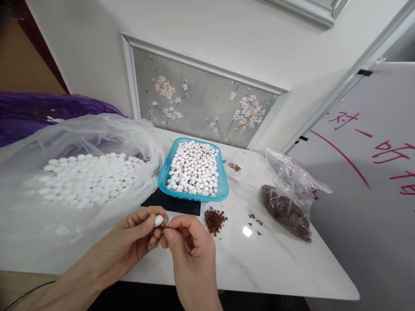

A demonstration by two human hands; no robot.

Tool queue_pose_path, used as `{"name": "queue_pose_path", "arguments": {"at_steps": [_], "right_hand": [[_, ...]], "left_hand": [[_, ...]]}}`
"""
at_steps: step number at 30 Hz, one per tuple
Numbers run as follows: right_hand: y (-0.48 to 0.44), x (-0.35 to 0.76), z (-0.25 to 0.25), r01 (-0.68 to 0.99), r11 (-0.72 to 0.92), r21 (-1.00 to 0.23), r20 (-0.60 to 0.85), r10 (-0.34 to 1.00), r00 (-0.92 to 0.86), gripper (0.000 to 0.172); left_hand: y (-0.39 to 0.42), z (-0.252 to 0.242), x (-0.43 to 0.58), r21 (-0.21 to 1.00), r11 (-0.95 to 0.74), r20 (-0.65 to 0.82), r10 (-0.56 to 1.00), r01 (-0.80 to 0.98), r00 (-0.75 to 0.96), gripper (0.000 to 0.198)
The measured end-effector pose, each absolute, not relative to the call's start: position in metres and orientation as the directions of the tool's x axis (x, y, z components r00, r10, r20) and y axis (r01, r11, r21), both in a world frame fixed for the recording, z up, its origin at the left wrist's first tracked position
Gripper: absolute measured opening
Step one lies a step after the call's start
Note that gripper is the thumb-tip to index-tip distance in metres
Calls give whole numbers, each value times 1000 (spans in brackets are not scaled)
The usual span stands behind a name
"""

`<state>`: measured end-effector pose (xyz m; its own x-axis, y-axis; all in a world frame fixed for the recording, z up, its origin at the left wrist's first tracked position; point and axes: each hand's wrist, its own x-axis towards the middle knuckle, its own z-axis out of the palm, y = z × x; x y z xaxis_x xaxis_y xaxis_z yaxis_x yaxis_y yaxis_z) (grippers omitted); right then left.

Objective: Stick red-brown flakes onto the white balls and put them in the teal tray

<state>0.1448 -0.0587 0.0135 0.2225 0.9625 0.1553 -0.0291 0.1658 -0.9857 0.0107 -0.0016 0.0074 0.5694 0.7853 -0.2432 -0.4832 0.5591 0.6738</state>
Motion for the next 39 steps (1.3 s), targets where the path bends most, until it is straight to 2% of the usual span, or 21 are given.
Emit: {"name": "queue_pose_path", "arguments": {"at_steps": [14, 20, 29, 39], "right_hand": [[-57, 149, 4, 179, 210, -961, 249, 939, 235, 12], [-60, 147, 0, 162, 182, -970, 215, 952, 220, 12], [-57, 146, -2, 117, 132, -984, 156, 960, 233, 13], [-57, 142, -4, -11, 6, -1000, 2, 956, 294, 19]], "left_hand": [[-1, -5, 20, 683, 554, -262, 794, -476, 548, 10], [-3, -8, 17, 733, 523, -277, 814, -435, 511, 9], [-3, -5, 18, 823, 417, -220, 860, -385, 460, 7], [-2, -11, 19, 878, 338, -156, 871, -339, 465, 5]]}}
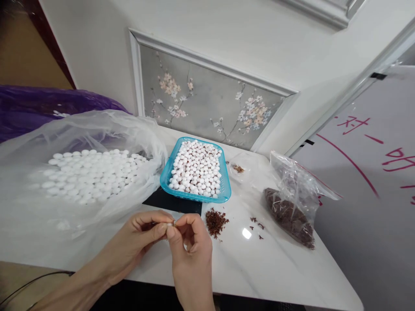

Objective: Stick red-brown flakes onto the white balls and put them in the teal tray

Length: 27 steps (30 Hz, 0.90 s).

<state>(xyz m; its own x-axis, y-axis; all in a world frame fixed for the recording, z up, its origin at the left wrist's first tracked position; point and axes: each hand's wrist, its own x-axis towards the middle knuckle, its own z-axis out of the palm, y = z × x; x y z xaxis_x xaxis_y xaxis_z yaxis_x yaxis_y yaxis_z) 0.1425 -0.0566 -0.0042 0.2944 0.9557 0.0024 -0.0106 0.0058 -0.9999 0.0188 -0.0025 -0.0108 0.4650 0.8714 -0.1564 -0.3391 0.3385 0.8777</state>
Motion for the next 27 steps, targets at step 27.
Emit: {"name": "queue_pose_path", "arguments": {"at_steps": [27], "right_hand": [[-85, 210, -12, 294, -33, -955, 171, 750, 639, 25]], "left_hand": [[-6, -9, 17, 782, 507, -314, 822, -362, 475, 11]]}}
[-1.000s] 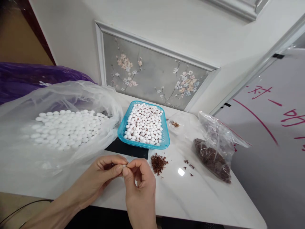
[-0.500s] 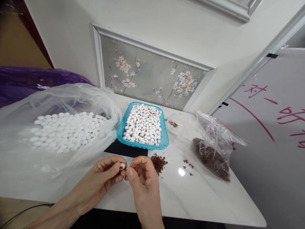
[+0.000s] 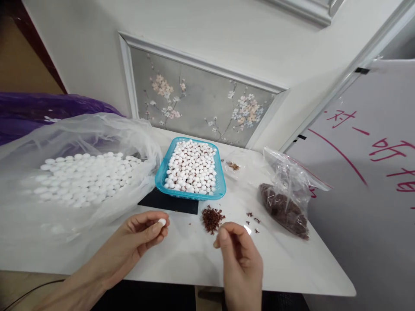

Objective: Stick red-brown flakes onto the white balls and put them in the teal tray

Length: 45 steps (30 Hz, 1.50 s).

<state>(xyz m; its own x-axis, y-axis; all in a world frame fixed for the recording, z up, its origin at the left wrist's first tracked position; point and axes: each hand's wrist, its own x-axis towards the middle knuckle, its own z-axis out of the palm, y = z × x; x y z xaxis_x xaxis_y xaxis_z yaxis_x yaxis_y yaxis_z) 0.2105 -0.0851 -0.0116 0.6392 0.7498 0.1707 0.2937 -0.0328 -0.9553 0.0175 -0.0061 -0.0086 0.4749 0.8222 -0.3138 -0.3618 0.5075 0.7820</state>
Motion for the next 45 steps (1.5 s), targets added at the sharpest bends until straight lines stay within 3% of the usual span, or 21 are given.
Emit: {"name": "queue_pose_path", "arguments": {"at_steps": [8, 11, 15, 20, 24, 29, 32, 34, 36, 40, 43, 45], "right_hand": [[-89, 240, -12, 398, -154, -904, 219, 633, 742, 24], [-82, 252, -23, 511, -212, -833, 236, 699, 676, 28], [-61, 267, -34, 764, -267, -587, 217, 858, 466, 30], [-43, 269, -36, 838, -272, -473, 185, 900, 396, 27], [-43, 267, -37, 862, -280, -422, 183, 905, 383, 27], [-46, 268, -43, 878, -276, -392, 196, 907, 373, 25], [-47, 268, -47, 887, -260, -381, 227, 904, 362, 24], [-48, 267, -49, 892, -249, -378, 253, 899, 358, 24], [-49, 266, -51, 895, -250, -370, 268, 893, 360, 23], [-50, 266, -52, 894, -280, -350, 242, 895, 375, 23], [-51, 264, -50, 902, -291, -318, 224, 902, 370, 24], [-51, 262, -50, 914, -289, -285, 231, 904, 359, 24]], "left_hand": [[-8, -3, 22, 843, 415, -240, 859, -342, 452, 8], [-7, -3, 24, 844, 411, -237, 862, -345, 448, 8], [-8, 0, 25, 835, 442, -271, 849, -327, 454, 8], [-11, 6, 26, 851, 444, -278, 834, -280, 477, 18], [-11, 3, 25, 870, 408, -246, 845, -275, 475, 14], [-6, 8, 31, 941, 237, -131, 913, -241, 385, 7], [9, 21, 45, 995, -70, 84, 969, -70, 234, 11], [25, 28, 56, 948, -309, 292, 940, 79, 175, 19], [39, 33, 64, 886, -427, 393, 898, 183, 196, 32], [49, 40, 55, 754, -517, 444, 855, 404, 267, 45], [50, 48, 21, 610, -554, 465, 829, 566, 311, 37], [55, 51, -9, 486, -485, 425, 858, 727, 288, 34]]}}
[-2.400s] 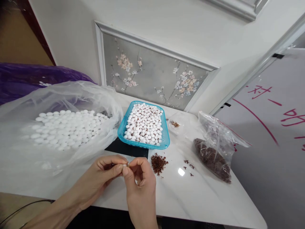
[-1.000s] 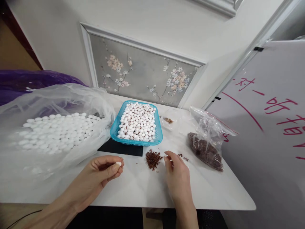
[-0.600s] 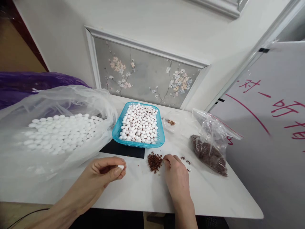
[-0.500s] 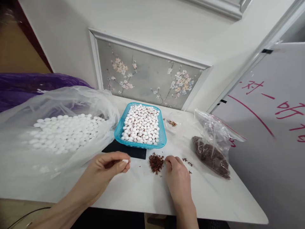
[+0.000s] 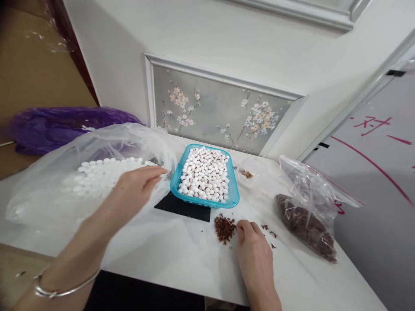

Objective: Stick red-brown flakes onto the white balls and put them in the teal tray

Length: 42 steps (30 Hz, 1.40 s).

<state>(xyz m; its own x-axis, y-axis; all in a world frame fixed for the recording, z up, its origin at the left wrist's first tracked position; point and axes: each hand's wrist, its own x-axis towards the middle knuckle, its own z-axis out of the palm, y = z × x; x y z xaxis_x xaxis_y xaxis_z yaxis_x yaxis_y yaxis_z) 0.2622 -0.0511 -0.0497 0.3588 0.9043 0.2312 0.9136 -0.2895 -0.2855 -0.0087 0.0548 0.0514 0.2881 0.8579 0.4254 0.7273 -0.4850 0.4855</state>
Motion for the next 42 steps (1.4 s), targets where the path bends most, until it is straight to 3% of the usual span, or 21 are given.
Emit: {"name": "queue_pose_path", "arguments": {"at_steps": [3, 6, 12, 16, 20, 22, 25, 27, 29, 32, 34, 42], "right_hand": [[-50, 260, -50, 923, -288, -255, 243, 905, 349, 25], [-49, 260, -52, 925, -270, -268, 250, 907, 337, 24], [-51, 259, -48, 908, -250, -336, 225, 915, 335, 25], [-51, 259, -47, 853, -204, -480, 278, 887, 368, 20], [-53, 258, -43, 797, -176, -578, 291, 868, 403, 18], [-57, 252, -37, 755, -152, -638, 271, 873, 405, 18], [-64, 234, -21, 578, -68, -813, 210, 892, 400, 19], [-68, 218, -8, 481, 4, -877, 210, 903, 376, 17], [-72, 202, 5, 410, 91, -908, 239, 915, 326, 14], [-76, 183, 20, 319, 196, -927, 274, 935, 224, 13], [-76, 175, 25, 311, 220, -924, 278, 948, 155, 13], [-72, 166, 23, 393, 239, -888, 312, 940, 134, 12]], "left_hand": [[66, 46, -48, 312, -381, 344, 899, 870, 270, 36], [72, 32, -65, 269, -413, 274, 899, 870, 342, 36], [66, 24, -52, 301, -420, 222, 904, 856, 366, 32], [69, 25, -52, 321, -411, 210, 909, 853, 360, 27], [77, 26, -54, 339, -403, 284, 905, 850, 316, 22], [73, 30, -48, 404, -395, 371, 895, 825, 247, 18], [53, 37, -26, 696, -388, 399, 908, 603, 124, 13], [32, 38, -7, 913, -299, 252, 948, 276, 193, 13], [13, 34, 12, 999, -47, 53, 928, -26, 369, 13], [-4, 22, 29, 900, 351, -169, 828, -259, 534, 11], [-7, 14, 33, 826, 466, -236, 796, -316, 558, 10], [-7, 12, 34, 797, 472, -240, 819, -376, 521, 9]]}}
